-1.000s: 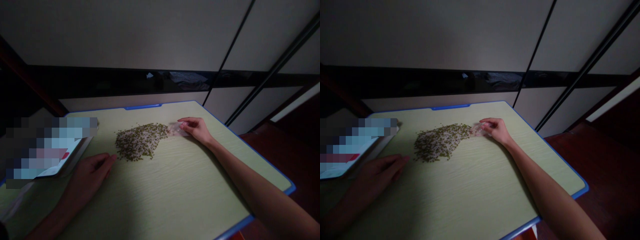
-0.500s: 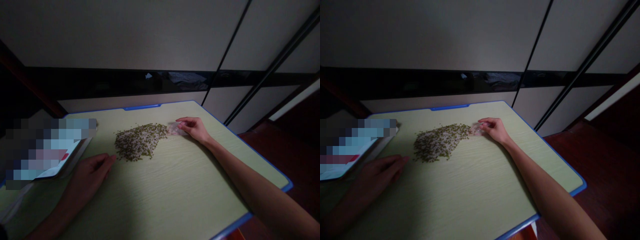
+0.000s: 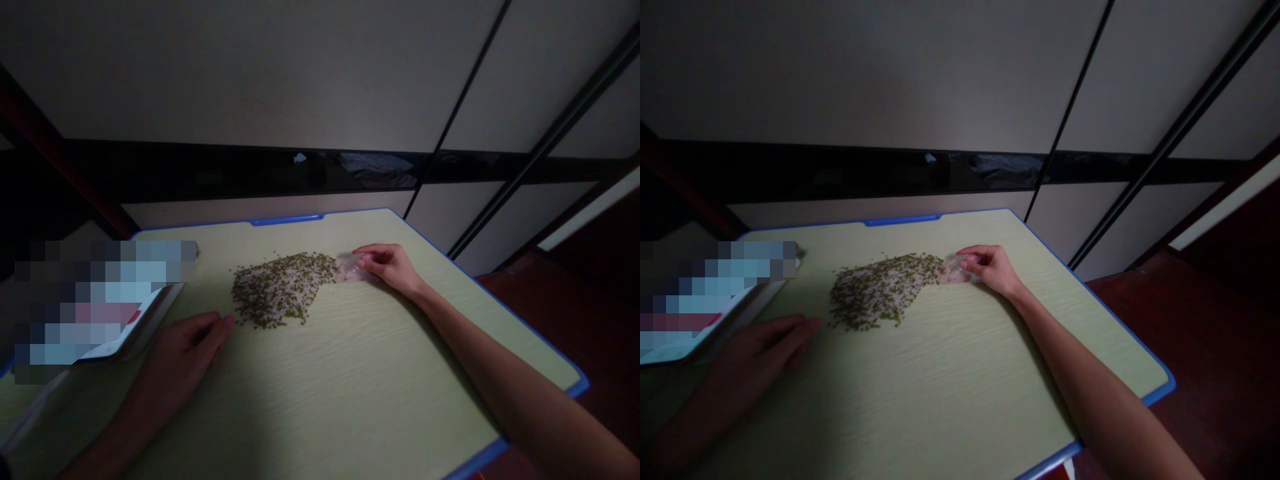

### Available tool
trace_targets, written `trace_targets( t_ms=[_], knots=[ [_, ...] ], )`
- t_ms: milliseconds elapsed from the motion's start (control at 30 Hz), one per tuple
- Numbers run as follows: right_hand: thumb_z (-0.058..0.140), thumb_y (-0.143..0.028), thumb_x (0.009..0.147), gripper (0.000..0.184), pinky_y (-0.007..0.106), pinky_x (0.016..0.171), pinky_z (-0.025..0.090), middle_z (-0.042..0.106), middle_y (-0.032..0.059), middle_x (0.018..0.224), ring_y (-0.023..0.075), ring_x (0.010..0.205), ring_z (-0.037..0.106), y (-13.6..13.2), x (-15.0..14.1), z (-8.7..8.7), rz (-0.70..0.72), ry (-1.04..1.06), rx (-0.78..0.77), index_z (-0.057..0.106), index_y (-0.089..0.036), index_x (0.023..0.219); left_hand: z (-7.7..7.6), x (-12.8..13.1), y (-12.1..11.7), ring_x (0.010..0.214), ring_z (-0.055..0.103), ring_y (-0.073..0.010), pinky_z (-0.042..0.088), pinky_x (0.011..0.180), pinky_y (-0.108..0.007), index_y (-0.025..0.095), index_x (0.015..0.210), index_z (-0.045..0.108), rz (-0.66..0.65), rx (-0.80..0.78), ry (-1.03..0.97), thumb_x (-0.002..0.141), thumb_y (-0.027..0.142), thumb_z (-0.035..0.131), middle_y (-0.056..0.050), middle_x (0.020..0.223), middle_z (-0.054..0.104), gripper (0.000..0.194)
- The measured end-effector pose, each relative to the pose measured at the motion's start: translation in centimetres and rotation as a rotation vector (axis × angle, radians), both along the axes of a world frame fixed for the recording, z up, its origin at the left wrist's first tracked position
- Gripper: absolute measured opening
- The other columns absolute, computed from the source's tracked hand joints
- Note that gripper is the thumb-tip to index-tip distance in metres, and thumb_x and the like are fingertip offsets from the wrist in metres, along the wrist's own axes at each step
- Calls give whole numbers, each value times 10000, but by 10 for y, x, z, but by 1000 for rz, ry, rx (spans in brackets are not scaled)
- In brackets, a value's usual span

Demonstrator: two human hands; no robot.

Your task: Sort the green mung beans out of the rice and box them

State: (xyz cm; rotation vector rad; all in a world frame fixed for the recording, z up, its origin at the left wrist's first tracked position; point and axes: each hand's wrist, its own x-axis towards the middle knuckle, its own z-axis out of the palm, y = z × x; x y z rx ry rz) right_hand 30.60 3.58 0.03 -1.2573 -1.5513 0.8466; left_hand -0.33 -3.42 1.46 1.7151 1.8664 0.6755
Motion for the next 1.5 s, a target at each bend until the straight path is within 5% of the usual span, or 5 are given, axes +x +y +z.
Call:
trace_targets(
  t_ms=[467, 1067, 1500],
  knots=[
    [652, -293, 602, 284, 217, 439, 360, 611, 31, 609, 100, 489, 482, 3, -1, -1, -101, 20, 65, 700, -116, 819, 4, 3, 1, 395, 384, -120, 295, 431, -240, 233, 397, 380, 26, -14, -28, 613, 579, 380, 63, 372, 360, 408],
    [644, -321, 645, 310, 269, 540, 435, 652, 62, 677, 128, 559, 538, 1, -4, -4, -50, -63, 101, 697, -111, 867, 3, 2, -1, 398, 391, -116, 300, 442, -238, 229, 409, 381, 8, 6, -3, 635, 559, 378, 66, 375, 367, 400],
    [663, -241, 610, 247, 219, 459, 368, 586, 5, 567, 76, 469, 444, 0, -5, 0, -41, 27, 83, 717, -107, 810, -2, -1, 3, 392, 391, -111, 294, 432, -229, 228, 406, 387, 6, 28, 6, 632, 582, 377, 68, 375, 369, 419]
  ],
)
